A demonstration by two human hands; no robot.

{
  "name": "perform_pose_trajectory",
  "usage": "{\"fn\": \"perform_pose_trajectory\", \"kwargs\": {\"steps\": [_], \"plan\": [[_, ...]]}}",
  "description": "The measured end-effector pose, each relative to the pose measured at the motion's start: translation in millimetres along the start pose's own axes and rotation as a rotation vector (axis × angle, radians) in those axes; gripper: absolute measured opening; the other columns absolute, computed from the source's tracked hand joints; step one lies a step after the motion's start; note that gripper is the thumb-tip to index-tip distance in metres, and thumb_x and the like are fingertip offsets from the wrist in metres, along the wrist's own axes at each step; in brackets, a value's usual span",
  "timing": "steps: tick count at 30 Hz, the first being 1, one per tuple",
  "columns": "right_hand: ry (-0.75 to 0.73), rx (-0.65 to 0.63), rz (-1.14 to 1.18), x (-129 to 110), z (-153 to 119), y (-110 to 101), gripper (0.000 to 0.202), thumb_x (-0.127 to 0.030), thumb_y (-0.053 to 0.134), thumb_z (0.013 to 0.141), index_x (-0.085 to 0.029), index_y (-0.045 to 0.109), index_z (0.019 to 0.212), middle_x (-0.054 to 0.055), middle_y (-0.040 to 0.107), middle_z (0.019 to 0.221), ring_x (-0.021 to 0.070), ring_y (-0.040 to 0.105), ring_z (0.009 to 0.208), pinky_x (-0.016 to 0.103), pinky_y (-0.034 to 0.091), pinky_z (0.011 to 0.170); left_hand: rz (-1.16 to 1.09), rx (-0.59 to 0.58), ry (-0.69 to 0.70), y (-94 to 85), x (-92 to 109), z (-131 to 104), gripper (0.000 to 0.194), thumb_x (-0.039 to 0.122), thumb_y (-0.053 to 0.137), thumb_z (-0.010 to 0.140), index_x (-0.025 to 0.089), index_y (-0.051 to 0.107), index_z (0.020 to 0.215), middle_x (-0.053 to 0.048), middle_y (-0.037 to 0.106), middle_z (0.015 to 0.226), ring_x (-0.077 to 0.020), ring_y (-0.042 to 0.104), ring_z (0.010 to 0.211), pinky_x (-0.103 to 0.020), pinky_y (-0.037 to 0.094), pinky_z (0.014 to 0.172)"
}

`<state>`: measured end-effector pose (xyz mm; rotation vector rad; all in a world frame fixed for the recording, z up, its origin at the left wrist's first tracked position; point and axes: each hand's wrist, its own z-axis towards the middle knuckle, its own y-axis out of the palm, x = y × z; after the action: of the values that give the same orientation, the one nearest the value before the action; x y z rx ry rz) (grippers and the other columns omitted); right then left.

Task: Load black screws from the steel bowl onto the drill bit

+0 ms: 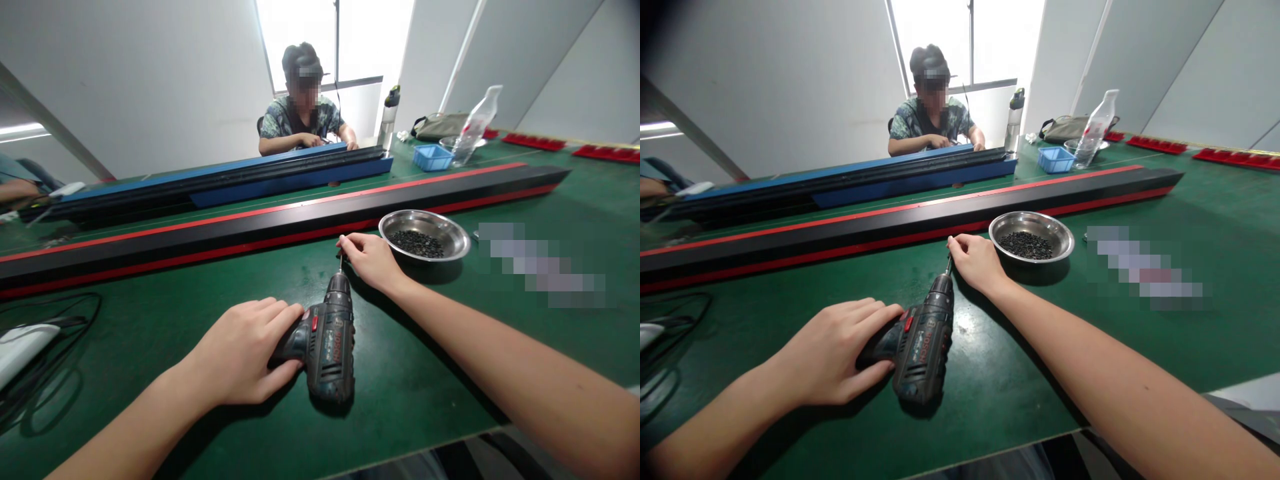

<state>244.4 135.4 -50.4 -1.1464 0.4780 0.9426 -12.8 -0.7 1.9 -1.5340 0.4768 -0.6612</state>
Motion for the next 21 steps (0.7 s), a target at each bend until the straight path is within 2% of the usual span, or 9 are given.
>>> {"fn": "perform_pose_trajectory", "kwargs": {"steps": [7, 21], "plan": [[0.005, 0.017, -0.006, -3.4, -1.2, -0.4, 0.025, -0.035, 0.06, 0.099, -0.019, 0.077, 0.091, 0.005, 0.079, 0.09, 0.0211, 0.071, 0.079, 0.033, 0.048, 0.073, 0.002, 0.013, 0.016, 0.0, -0.2, 0.4, 0.048, 0.04, 0.062, 0.09, 0.018, 0.055, 0.133, -0.011, 0.07, 0.114, -0.0302, 0.066, 0.099, -0.047, 0.054, 0.086], [0.004, 0.023, -0.046, -1.2, 0.1, 0.9, 0.02, -0.031, 0.062, 0.099, -0.018, 0.077, 0.097, 0.006, 0.079, 0.093, 0.0205, 0.073, 0.084, 0.032, 0.051, 0.077, 0.026, 0.019, 0.023, 1.4, -0.6, 0.3, 0.047, 0.04, 0.062, 0.091, 0.018, 0.055, 0.132, -0.011, 0.071, 0.114, -0.0299, 0.066, 0.099, -0.046, 0.054, 0.086]]}}
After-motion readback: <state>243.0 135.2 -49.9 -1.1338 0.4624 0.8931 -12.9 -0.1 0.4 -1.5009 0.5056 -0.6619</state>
